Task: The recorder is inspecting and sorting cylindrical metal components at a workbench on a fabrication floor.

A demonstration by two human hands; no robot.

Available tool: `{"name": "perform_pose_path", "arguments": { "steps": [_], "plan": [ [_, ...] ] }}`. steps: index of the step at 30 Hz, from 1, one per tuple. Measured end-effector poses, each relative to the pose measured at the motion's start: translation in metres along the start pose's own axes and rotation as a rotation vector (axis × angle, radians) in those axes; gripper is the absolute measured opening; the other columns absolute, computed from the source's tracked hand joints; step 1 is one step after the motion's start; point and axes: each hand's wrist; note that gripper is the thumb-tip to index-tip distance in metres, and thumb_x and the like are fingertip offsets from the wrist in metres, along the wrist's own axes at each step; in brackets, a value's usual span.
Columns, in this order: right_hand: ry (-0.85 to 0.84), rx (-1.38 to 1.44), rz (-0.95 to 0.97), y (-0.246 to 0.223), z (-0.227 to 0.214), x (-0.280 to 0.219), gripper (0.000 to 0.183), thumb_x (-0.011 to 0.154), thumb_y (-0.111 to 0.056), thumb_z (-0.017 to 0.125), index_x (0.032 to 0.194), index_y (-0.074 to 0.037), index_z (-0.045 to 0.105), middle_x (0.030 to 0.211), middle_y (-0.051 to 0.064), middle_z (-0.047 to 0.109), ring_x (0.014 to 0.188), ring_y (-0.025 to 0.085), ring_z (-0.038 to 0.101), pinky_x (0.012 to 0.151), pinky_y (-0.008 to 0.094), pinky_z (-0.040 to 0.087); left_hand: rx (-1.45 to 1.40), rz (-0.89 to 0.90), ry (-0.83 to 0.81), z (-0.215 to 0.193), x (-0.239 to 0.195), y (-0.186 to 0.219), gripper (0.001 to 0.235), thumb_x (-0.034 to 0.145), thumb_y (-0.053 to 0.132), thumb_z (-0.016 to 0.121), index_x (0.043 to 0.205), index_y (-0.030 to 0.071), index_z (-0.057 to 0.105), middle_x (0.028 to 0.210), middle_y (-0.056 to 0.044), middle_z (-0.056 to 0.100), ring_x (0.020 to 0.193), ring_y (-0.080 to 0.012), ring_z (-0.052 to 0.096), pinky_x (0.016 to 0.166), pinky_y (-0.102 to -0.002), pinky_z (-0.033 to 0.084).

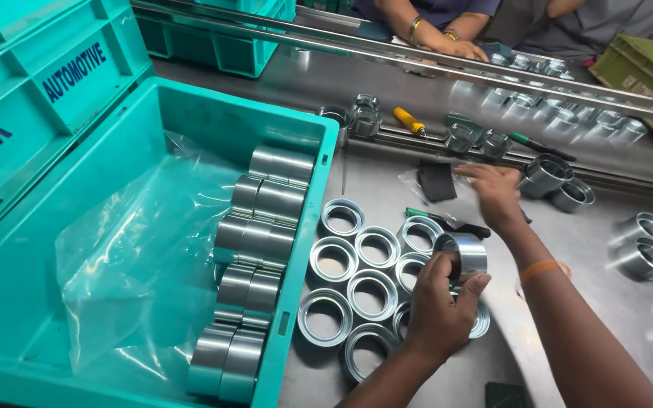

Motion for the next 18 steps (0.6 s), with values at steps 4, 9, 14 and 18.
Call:
{"name": "perform_pose_path", "arguments": {
  "steps": [4, 9, 14, 18],
  "plan": [
    [0.133, 1.054, -0.188, -0.048, -0.045, -0.084, 0.049, 0.097, -0.034, 0.044, 0.126, -0.006, 0.072, 0.135, 0.011, 0.069, 0.121, 0.032, 0.052, 0.105, 0.043, 0.041, -0.072, -0.070, 0.006, 0.001, 0.000, -0.009, 0.030, 0.096, 0.026, 0.073, 0.109, 0.001, 0.063, 0.105, -0.014, 0.067, 0.096, -0.0281, 0.068, 0.086, -0.039, 0.054],
    [0.220, 0.666, -0.489, -0.063, -0.054, -0.150, 0.049, 0.101, -0.037, 0.044, 0.116, -0.005, 0.078, 0.122, 0.010, 0.074, 0.136, 0.028, 0.048, 0.127, 0.043, 0.033, -0.015, -0.075, -0.036, 0.010, -0.005, -0.016, 0.042, 0.086, 0.028, 0.082, 0.107, -0.001, 0.061, 0.104, -0.015, 0.066, 0.094, -0.0289, 0.066, 0.082, -0.040, 0.053],
    [0.311, 0.584, -0.465, -0.076, -0.065, -0.161, 0.052, 0.101, -0.042, 0.043, 0.120, -0.004, 0.074, 0.129, 0.012, 0.072, 0.136, 0.028, 0.052, 0.119, 0.041, 0.038, -0.044, -0.034, -0.164, 0.005, -0.005, -0.009, 0.039, 0.089, 0.026, 0.081, 0.110, 0.000, 0.062, 0.104, -0.014, 0.067, 0.091, -0.0221, 0.070, 0.080, -0.036, 0.056],
    [0.332, 0.545, -0.575, -0.076, -0.066, -0.168, 0.048, 0.101, -0.042, 0.043, 0.115, -0.011, 0.077, 0.126, 0.009, 0.074, 0.133, 0.027, 0.055, 0.121, 0.039, 0.038, -0.091, -0.071, -0.223, 0.004, -0.005, -0.001, 0.034, 0.092, 0.021, 0.076, 0.115, -0.001, 0.061, 0.108, -0.013, 0.065, 0.092, -0.0193, 0.069, 0.076, -0.034, 0.057]
  ]
}}
Point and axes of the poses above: each hand's wrist, its own x-axis towards the middle knuckle, its own z-axis out of the palm, y = z × x
